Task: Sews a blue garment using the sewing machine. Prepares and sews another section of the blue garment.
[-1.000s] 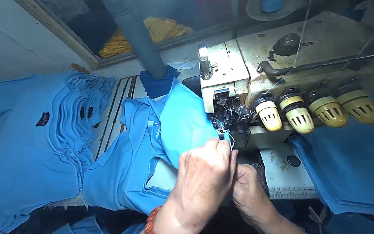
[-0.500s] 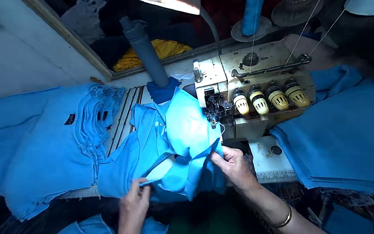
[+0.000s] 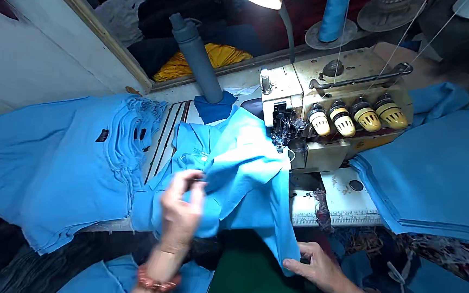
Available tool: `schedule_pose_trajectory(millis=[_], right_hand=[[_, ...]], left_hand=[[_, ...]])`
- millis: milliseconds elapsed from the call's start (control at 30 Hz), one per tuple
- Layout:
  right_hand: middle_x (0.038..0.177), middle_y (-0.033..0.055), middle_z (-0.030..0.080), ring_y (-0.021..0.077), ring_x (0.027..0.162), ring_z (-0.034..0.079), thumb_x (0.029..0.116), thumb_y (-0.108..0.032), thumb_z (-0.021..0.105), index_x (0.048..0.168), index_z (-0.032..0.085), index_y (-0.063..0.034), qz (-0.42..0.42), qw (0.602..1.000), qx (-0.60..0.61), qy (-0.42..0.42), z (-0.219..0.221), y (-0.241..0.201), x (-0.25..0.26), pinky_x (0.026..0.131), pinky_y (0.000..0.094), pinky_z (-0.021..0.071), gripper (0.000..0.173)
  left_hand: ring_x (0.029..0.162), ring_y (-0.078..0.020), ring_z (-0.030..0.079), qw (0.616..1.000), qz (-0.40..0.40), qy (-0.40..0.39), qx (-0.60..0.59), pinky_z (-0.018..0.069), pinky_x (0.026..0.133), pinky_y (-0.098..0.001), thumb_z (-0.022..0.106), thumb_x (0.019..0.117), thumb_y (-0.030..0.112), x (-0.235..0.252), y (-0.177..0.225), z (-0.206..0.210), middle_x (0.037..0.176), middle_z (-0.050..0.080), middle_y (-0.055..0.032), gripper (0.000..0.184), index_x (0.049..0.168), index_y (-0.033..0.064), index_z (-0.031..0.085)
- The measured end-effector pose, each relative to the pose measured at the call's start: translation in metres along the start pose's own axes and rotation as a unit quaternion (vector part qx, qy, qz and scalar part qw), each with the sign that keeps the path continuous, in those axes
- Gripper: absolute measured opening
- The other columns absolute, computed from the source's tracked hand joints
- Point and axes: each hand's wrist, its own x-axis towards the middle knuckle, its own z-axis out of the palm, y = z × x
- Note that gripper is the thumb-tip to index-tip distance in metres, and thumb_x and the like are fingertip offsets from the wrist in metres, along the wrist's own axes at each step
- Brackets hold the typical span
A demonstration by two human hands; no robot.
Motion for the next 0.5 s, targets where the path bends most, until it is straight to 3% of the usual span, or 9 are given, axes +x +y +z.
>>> schedule_pose_trajectory(millis=[67,100,133,200,300,367,433,500], right_hand=[[0.083,0.0020,0.076,0.0008,0.079,0.071,0.0898,-0.020,0.071,0.089,0.076,-0.0007,0.016,0.999,-0.045,0.010,-0.002,0.002,-0.001,0.075,0.0227,0.0589,0.020],[0.082,0.0029,0.075,0.0011,0.078,0.071,0.0902,-0.021,0.071,0.088,0.076,-0.0001,0.009,0.998,-0.057,0.002,-0.005,0.002,-0.001,0.075,0.0227,0.0587,0.021],[0.080,0.0040,0.075,0.0015,0.077,0.070,0.0912,-0.022,0.071,0.086,0.076,0.0003,-0.004,0.998,-0.065,-0.011,-0.007,0.002,-0.001,0.073,0.0228,0.0584,0.023],[0.076,0.0067,0.073,0.0037,0.072,0.070,0.0921,-0.024,0.070,0.082,0.075,0.0009,-0.018,0.996,-0.084,-0.029,-0.011,0.003,-0.004,0.069,0.0244,0.0572,0.027],[0.080,0.0127,0.074,0.0126,0.075,0.072,0.0929,-0.020,0.070,0.085,0.075,0.0032,-0.010,0.991,-0.125,-0.040,-0.015,0.000,-0.014,0.071,0.0315,0.0577,0.025],[0.084,0.0158,0.074,0.0171,0.074,0.072,0.0919,-0.017,0.072,0.090,0.074,0.0053,-0.003,0.988,-0.157,0.008,-0.012,-0.007,-0.022,0.071,0.0330,0.0583,0.022],[0.086,0.0152,0.074,0.0137,0.071,0.070,0.0900,-0.016,0.074,0.096,0.072,0.0062,-0.034,0.978,-0.175,0.109,-0.008,-0.016,-0.024,0.065,0.0278,0.0589,0.024],[0.097,0.0105,0.075,0.0047,0.079,0.070,0.0950,-0.018,0.071,0.109,0.071,0.0046,-0.079,0.972,-0.138,0.174,-0.011,-0.026,-0.017,0.070,0.0209,0.0598,0.027]], left_hand=[[0.103,-0.0175,0.069,0.997,0.057,-0.014,-0.046,0.0592,0.091,-0.0371,0.072,0.0889,0.019,-0.015,0.024,0.048,0.112,0.070,-0.0131,0.034,0.115,-0.0028,0.067],[0.107,-0.0187,0.068,0.996,0.079,0.003,-0.033,0.0579,0.094,-0.0363,0.077,0.0853,0.025,-0.019,0.030,0.068,0.115,0.068,-0.0138,0.041,0.115,-0.0017,0.067],[0.108,-0.0224,0.066,0.994,0.100,0.039,0.006,0.0564,0.093,-0.0361,0.079,0.0819,0.027,-0.022,0.031,0.086,0.115,0.066,-0.0161,0.044,0.113,-0.0012,0.067],[0.107,-0.0293,0.064,0.983,0.123,0.100,0.094,0.0539,0.092,-0.0379,0.073,0.0826,0.020,-0.023,0.022,0.107,0.113,0.065,-0.0189,0.031,0.106,0.0002,0.066],[0.103,-0.0299,0.066,0.978,0.118,0.109,0.136,0.0519,0.091,-0.0415,0.061,0.0833,0.008,-0.027,0.010,0.107,0.106,0.069,-0.0155,0.018,0.099,0.0022,0.069],[0.095,-0.0242,0.068,0.983,0.106,0.100,0.114,0.0532,0.088,-0.0368,0.055,0.0825,0.000,-0.027,0.009,0.099,0.095,0.072,-0.0105,0.017,0.090,0.0039,0.071],[0.082,-0.0179,0.067,0.987,0.104,0.089,0.083,0.0539,0.079,-0.0278,0.052,0.0826,-0.003,-0.022,0.011,0.089,0.081,0.070,-0.0075,0.019,0.082,0.0035,0.070],[0.077,-0.0114,0.065,0.990,0.112,0.068,0.050,0.0526,0.074,-0.0200,0.052,0.0832,-0.001,-0.014,0.016,0.075,0.077,0.067,-0.0059,0.018,0.080,0.0028,0.070]])
